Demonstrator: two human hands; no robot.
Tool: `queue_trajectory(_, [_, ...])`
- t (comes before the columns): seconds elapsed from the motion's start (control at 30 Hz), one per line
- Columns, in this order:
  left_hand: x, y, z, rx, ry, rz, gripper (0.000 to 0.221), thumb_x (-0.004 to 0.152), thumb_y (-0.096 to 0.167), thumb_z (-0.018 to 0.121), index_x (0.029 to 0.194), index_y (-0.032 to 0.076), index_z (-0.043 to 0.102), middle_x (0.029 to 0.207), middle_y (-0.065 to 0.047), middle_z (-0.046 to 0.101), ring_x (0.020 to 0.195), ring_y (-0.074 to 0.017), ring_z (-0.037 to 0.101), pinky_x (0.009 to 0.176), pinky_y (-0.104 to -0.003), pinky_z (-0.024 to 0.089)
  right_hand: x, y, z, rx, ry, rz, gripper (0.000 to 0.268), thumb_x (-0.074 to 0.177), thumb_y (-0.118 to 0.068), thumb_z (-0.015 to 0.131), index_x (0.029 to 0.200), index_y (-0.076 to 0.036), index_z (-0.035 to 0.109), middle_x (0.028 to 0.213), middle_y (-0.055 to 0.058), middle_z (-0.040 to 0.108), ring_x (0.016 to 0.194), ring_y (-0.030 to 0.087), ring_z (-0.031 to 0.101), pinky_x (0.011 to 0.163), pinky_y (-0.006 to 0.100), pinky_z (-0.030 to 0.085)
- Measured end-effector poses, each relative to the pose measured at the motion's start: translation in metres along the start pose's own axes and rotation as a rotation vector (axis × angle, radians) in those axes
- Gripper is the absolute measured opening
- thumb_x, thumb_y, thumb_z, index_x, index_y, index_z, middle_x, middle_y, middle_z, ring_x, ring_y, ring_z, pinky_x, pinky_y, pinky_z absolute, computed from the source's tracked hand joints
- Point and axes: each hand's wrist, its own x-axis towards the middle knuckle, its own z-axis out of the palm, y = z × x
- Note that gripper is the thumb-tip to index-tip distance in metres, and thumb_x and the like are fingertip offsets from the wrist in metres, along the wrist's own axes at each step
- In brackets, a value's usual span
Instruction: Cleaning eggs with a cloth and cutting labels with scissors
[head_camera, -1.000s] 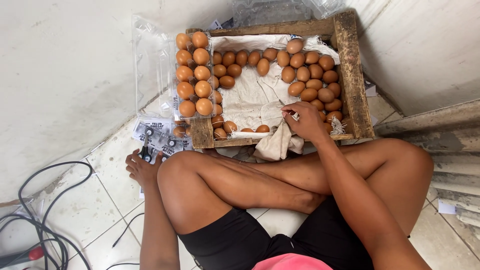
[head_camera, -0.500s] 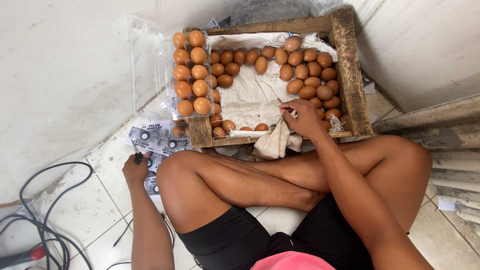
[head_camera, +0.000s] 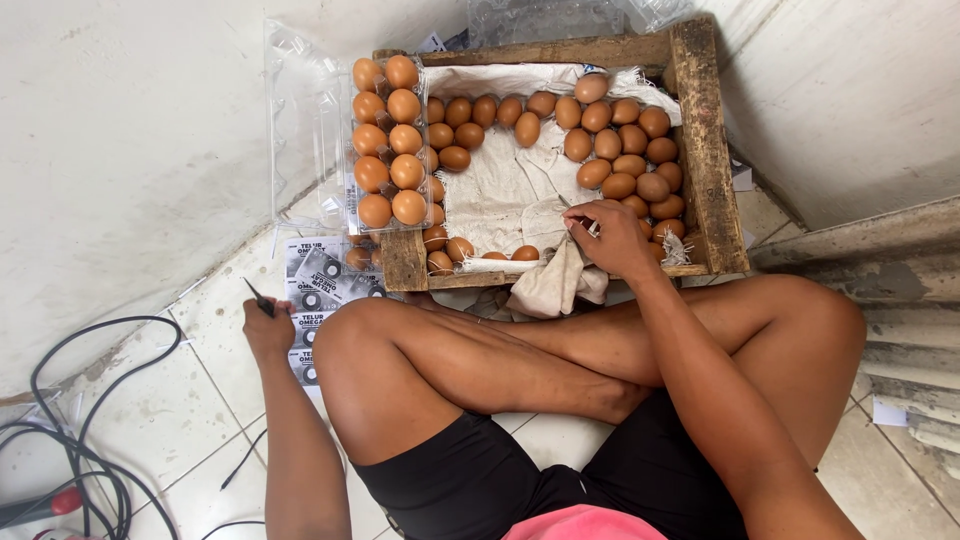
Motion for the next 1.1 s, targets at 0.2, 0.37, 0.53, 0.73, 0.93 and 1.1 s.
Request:
queue_trajectory(0.2, [-0.007,0.076,-0.019,0.108,-0.221,-0.027,0.070,0.074,0.046,0.085,0.123,0.007,0.055,0.121,-0.024,0.069,0.119,-0.0429,0.062,0.102,-0.054,0.048,0.002,0.002,0.001,-0.002,-0.014,0.016,0.013,0.086,-0.004,0.074,0.098,-0.009,0.078,0.087,0.017,0.075,0.085,0.041,0.070,0.078,0.046,0.054])
queue_trajectory(0.37, [-0.037,0.160,-0.054,0.363,-0.376,-0.051,0.080,0.074,0.041,0.089,0.132,-0.003,0.056,0.129,-0.027,0.067,0.126,-0.0449,0.059,0.105,-0.056,0.047,0.002,0.006,0.002,-0.023,-0.033,0.006,0.014,0.086,-0.005,0.075,0.099,-0.009,0.078,0.089,0.017,0.075,0.085,0.042,0.069,0.080,0.048,0.054])
queue_trajectory(0.53, [-0.008,0.138,-0.030,0.494,-0.372,-0.074,0.061,0.069,0.036,0.091,0.116,0.002,0.074,0.106,-0.019,0.077,0.115,-0.0416,0.067,0.097,-0.054,0.053,0.003,0.009,0.003,-0.025,-0.043,0.003,0.015,0.086,-0.004,0.074,0.099,-0.009,0.078,0.090,0.017,0.076,0.086,0.043,0.069,0.080,0.048,0.054])
queue_trajectory(0.73, [0.019,0.061,-0.031,0.258,-0.326,0.091,0.045,0.067,0.043,0.089,0.091,0.007,0.078,0.083,-0.019,0.075,0.093,-0.0445,0.072,0.081,-0.051,0.056,0.006,0.003,-0.001,0.004,-0.024,0.018,0.013,0.086,-0.004,0.076,0.099,-0.009,0.079,0.087,0.018,0.075,0.081,0.041,0.070,0.074,0.045,0.055])
queue_trajectory(0.93, [-0.112,0.098,-0.195,-0.374,-0.037,0.097,0.040,0.089,0.033,0.083,0.115,0.006,0.068,0.095,-0.007,0.069,0.081,-0.0140,0.060,0.071,-0.030,0.046,0.002,0.000,-0.003,-0.042,-0.077,0.026,0.017,0.097,-0.016,0.067,0.104,-0.004,0.077,0.103,0.008,0.078,0.093,0.023,0.071,0.082,0.036,0.052])
queue_trajectory(1.1, [-0.182,0.131,-0.240,-1.195,-0.012,0.421,0.028,0.088,0.007,0.071,0.115,0.010,0.065,0.102,0.000,0.065,0.103,-0.0190,0.065,0.098,-0.037,0.055,0.002,-0.018,-0.014,0.035,-0.014,0.106,0.013,0.098,-0.012,0.071,0.107,-0.005,0.078,0.104,0.006,0.077,0.074,0.011,0.060,0.068,0.026,0.049])
